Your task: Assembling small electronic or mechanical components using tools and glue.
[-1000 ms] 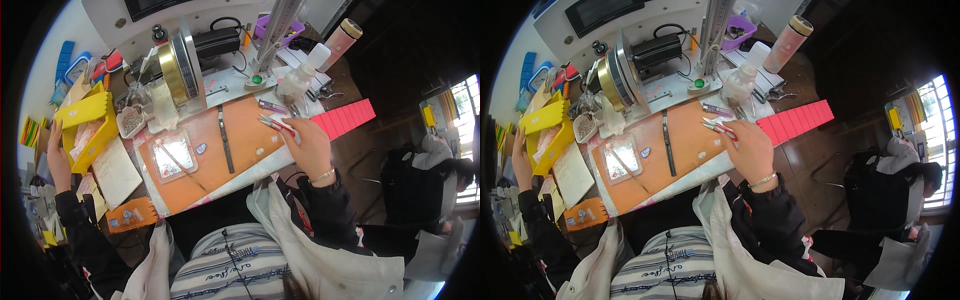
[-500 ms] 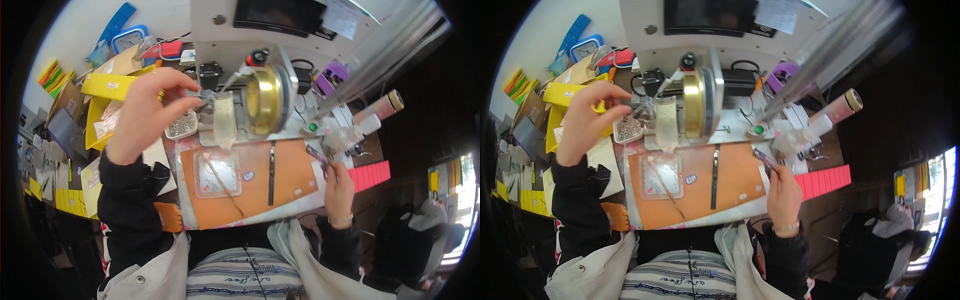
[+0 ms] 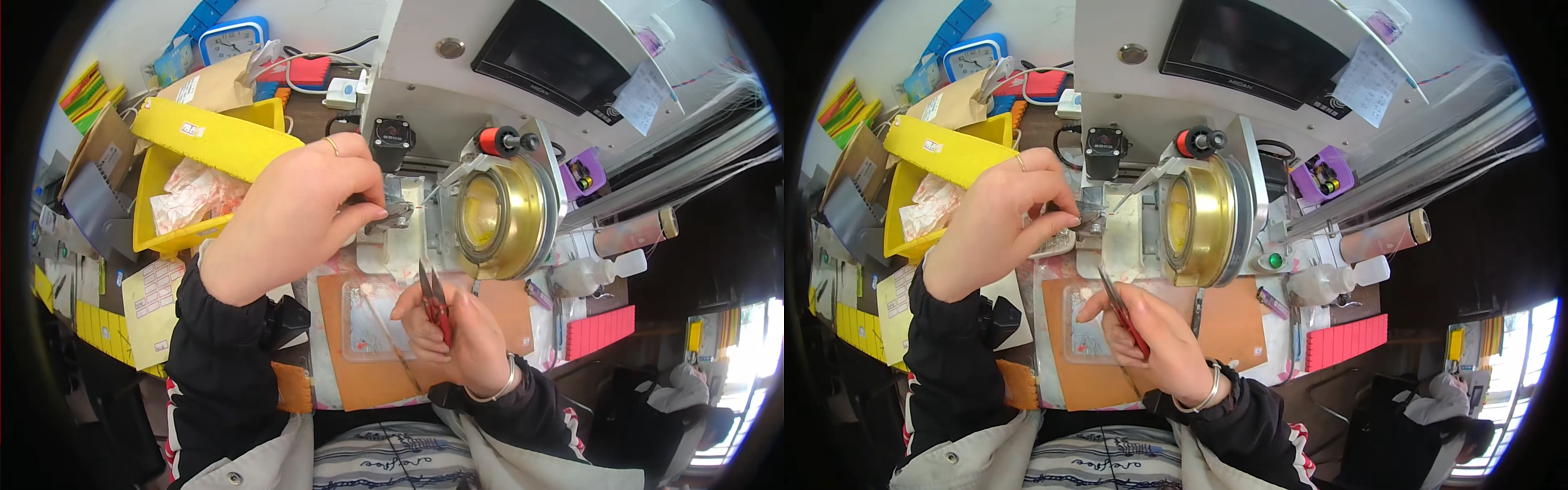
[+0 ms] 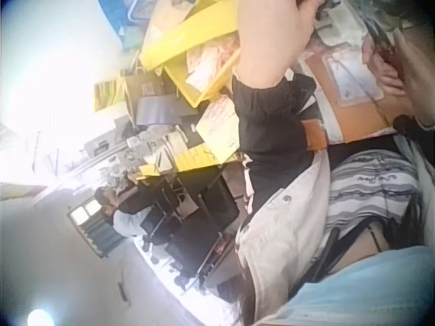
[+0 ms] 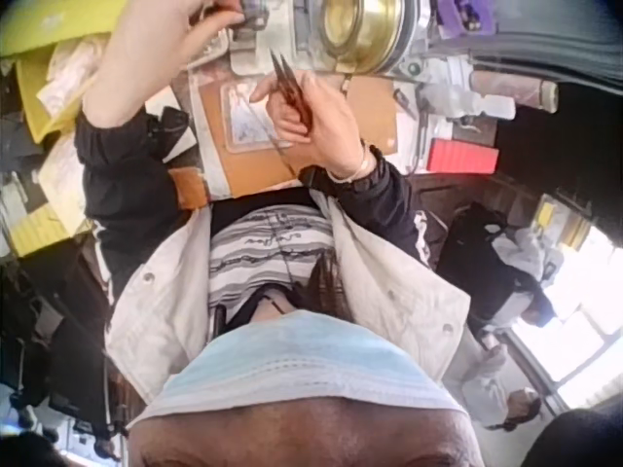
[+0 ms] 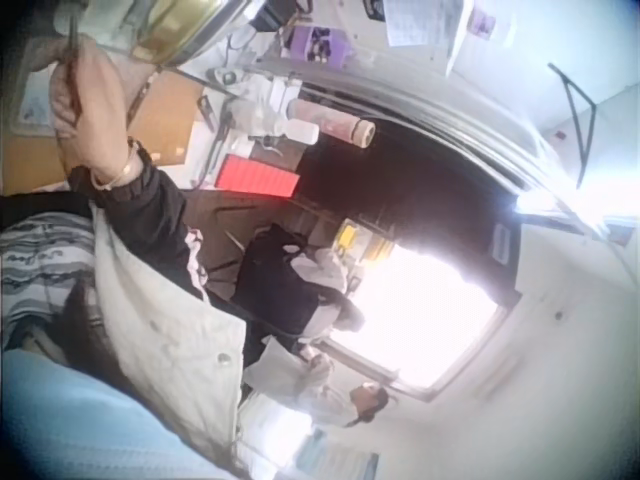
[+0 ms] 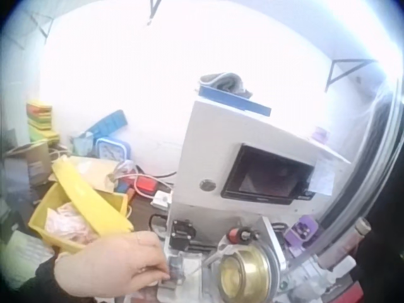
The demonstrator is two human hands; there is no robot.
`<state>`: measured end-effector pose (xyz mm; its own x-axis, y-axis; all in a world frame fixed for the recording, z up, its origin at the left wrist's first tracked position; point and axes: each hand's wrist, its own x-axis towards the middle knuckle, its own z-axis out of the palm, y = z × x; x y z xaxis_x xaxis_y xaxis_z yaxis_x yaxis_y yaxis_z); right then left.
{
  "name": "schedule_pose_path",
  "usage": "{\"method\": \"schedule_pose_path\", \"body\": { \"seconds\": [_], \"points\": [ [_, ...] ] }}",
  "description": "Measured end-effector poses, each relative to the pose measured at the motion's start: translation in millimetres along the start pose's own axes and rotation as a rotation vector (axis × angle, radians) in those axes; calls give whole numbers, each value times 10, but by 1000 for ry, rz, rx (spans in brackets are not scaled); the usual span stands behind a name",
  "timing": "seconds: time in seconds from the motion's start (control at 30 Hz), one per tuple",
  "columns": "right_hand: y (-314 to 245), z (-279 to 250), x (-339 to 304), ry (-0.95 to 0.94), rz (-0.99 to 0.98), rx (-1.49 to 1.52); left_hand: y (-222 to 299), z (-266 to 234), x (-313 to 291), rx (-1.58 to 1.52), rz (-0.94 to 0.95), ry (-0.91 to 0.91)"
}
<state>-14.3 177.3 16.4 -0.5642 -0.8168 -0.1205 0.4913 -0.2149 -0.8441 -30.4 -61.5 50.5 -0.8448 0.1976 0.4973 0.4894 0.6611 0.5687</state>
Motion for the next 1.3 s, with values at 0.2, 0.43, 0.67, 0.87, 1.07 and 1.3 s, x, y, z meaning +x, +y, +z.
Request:
{"method": "schedule_pose_path", "body": {
  "seconds": [0.2, 0.43, 0.67, 0.87, 1.07, 1.3],
  "points": [
    [20, -6, 193, 59, 87, 388, 63, 2, -13, -96, -85, -57],
    [19, -24, 325, 74, 105, 524, 174, 156, 14, -336, -213, 63],
    [29, -44, 363, 102, 95, 562, 189, 130, 20, -420, -293, 0],
    [43, -54, 359, 88, 100, 509, 145, 140, 13, -447, -334, 15],
    [38, -42, 362, 124, 117, 546, 142, 142, 11, -471, -347, 9],
    [27, 14, 381, 200, 131, 537, 168, 110, -6, -462, -293, -30]
  ]
}}
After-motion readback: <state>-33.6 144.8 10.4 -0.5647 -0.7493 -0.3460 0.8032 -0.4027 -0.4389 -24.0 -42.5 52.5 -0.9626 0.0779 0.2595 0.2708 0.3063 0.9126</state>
